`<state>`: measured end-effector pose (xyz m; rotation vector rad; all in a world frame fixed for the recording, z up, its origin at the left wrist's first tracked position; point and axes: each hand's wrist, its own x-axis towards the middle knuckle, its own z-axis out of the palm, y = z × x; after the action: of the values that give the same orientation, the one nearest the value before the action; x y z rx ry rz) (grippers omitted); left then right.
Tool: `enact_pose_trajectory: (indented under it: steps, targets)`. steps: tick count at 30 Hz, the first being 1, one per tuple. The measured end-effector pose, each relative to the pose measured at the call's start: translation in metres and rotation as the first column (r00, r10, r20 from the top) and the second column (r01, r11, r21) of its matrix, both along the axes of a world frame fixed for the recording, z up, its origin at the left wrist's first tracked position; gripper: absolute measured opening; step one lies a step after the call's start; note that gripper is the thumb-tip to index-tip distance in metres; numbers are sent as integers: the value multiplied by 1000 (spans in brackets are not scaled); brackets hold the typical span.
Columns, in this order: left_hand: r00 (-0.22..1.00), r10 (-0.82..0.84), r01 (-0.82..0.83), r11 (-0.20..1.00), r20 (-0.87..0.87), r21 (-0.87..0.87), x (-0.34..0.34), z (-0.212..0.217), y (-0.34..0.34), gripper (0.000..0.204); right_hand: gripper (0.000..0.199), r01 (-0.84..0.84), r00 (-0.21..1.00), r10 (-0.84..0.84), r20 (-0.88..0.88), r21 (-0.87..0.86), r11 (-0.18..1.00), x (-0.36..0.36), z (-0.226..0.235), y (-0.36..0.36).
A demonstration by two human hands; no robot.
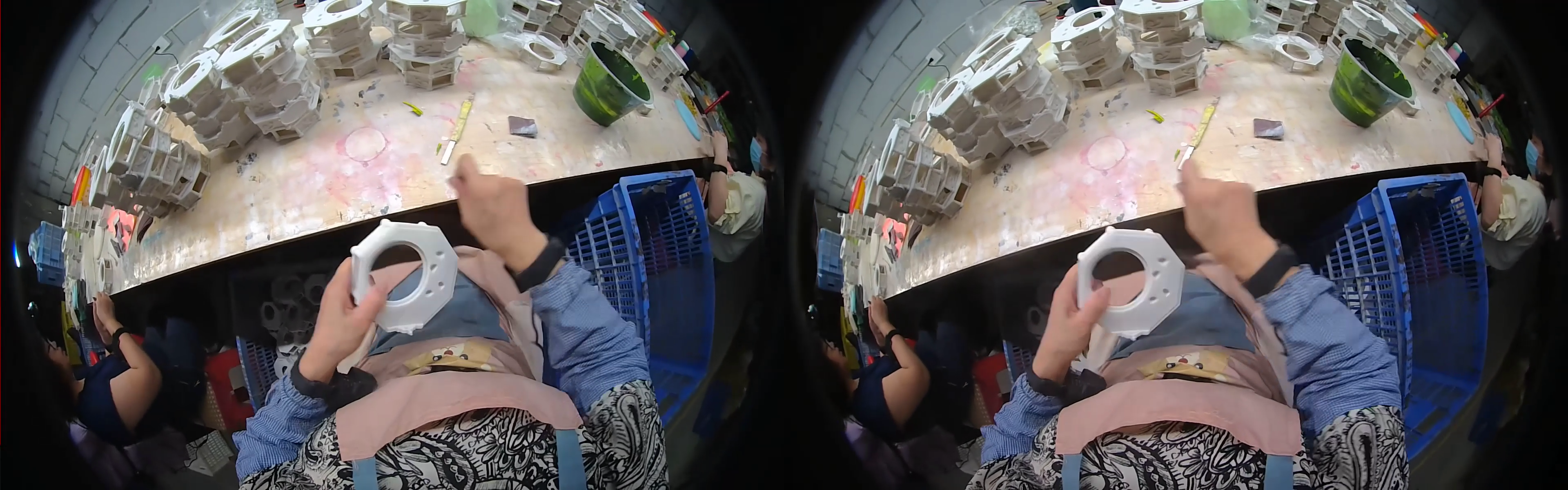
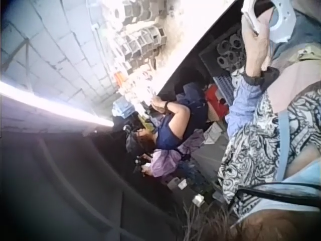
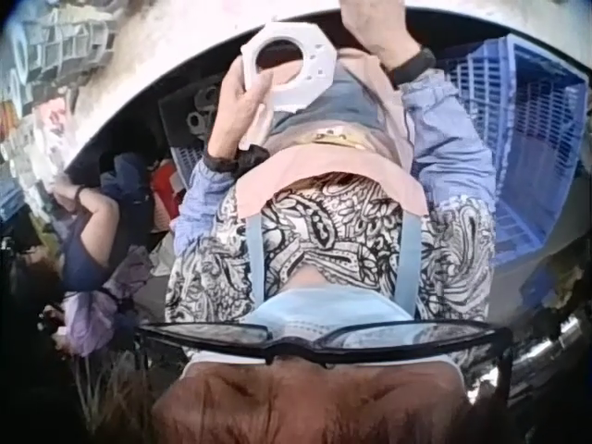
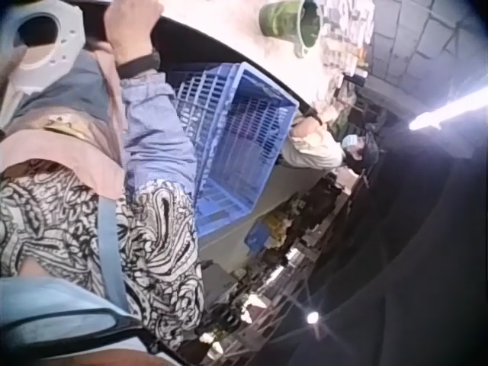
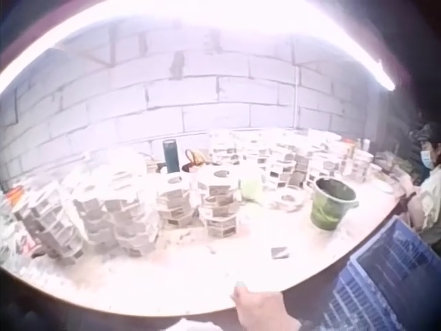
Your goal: Inspecting and scraping excess material from white octagonal plastic components at a workbench.
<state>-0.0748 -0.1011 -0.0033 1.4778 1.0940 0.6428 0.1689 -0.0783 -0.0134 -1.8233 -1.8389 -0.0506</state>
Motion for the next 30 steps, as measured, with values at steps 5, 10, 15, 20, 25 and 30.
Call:
enact_pose_trajectory:
  steps: [5, 10, 15, 20, 25, 30]
  targets:
    - [912, 291, -162, 903, 288, -399, -4, 10, 7, 17, 10, -145, 761, -29, -648, -214, 966, 24, 4, -24]
    - [837, 254, 58, 841, 485, -538, -9, -3, 18, 25, 24, -497, 344, -6, -939, -187, 847, 15, -1, -44]
    - [852, 310, 37, 769, 422, -638, 4, 10, 17, 52, 31, -570, -36, -313, -949, -238, 786, -4, -2, -53]
    - [884, 226, 38, 838, 409, -545, 7, 11, 16, 41, 40, -663, -102, -372, -922, -216, 717, -9, -7, -53]
    - [880, 246, -3, 859, 407, -512, -5, 4, 14, 27, 35, -646, -70, -367, -928, -238, 725, -16, -3, -53]
    - [910, 183, -24, 919, 372, -394, -2, 12, 11, 43, 33, -615, -110, -333, -936, -199, 763, -17, 2, -54]
